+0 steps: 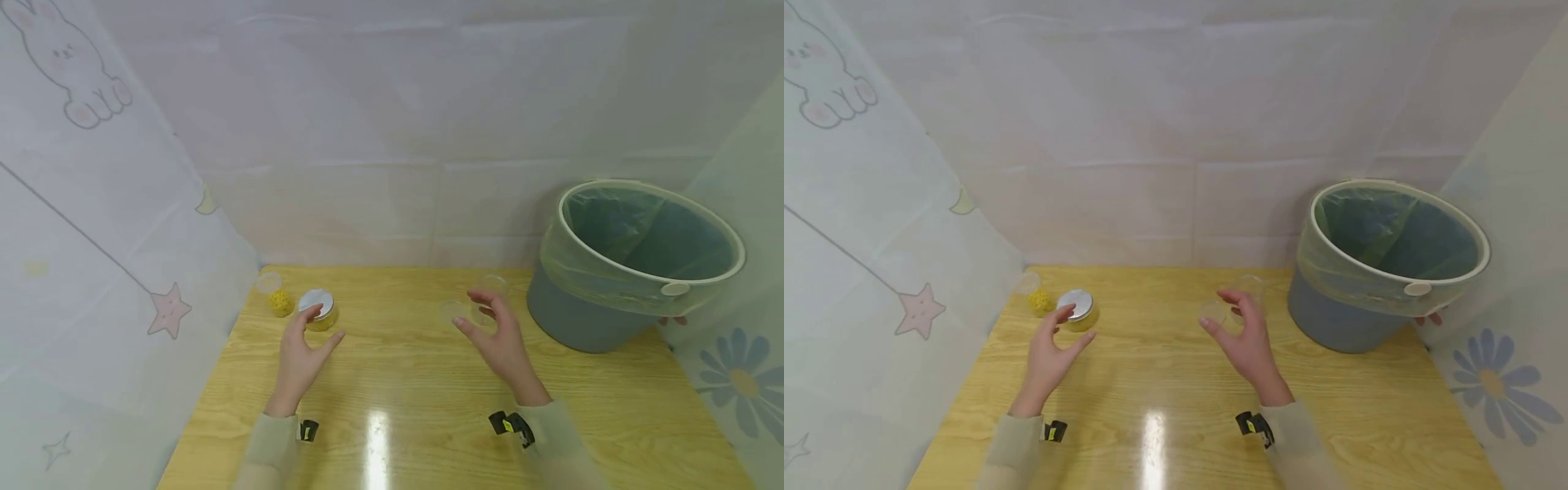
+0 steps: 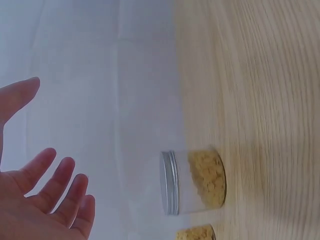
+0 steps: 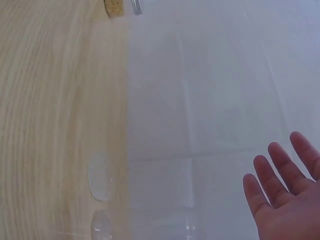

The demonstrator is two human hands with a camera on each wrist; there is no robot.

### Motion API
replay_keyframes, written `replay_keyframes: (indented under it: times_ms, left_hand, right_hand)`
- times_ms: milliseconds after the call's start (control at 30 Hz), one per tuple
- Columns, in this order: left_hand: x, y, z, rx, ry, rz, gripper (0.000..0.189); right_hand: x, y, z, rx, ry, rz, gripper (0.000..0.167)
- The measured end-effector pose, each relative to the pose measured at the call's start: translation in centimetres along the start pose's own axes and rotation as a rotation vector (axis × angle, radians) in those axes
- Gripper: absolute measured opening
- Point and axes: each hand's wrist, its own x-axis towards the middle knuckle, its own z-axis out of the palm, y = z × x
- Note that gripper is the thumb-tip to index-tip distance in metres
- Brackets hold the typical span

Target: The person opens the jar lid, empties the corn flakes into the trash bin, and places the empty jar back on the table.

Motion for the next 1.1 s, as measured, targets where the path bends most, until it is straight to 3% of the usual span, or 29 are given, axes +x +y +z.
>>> replay_keyframes:
  times_ms: [167,433,600,833,1100]
  left_hand:
    - [1.4,-1.2,-0.8,0.054,0.021,-0.013,0.066]
    - [4.9,-2.4,-1.1,0.124,-0.052,-0.115,0.070]
    - [6.5,-4.3,-0.4,0.169,-0.088,-0.197,0.074]
    - [6.9,-7.7,1.4,0.204,-0.132,-0.331,0.086]
    - [6.3,-9.9,3.3,0.241,-0.099,-0.389,0.103]
  right_hand:
    - [-0.6,-0.1,0.6,-0.010,-0.050,0.001,0.046]
    - [-1.1,-0.3,1.7,0.016,-0.097,0.014,0.047]
    - [-1.3,1.9,2.6,0.017,-0.100,0.001,0.050]
    - [-1.8,4.1,3.0,0.010,-0.116,0.014,0.050]
    - [-2.3,4.2,3.2,0.015,-0.139,0.041,0.048]
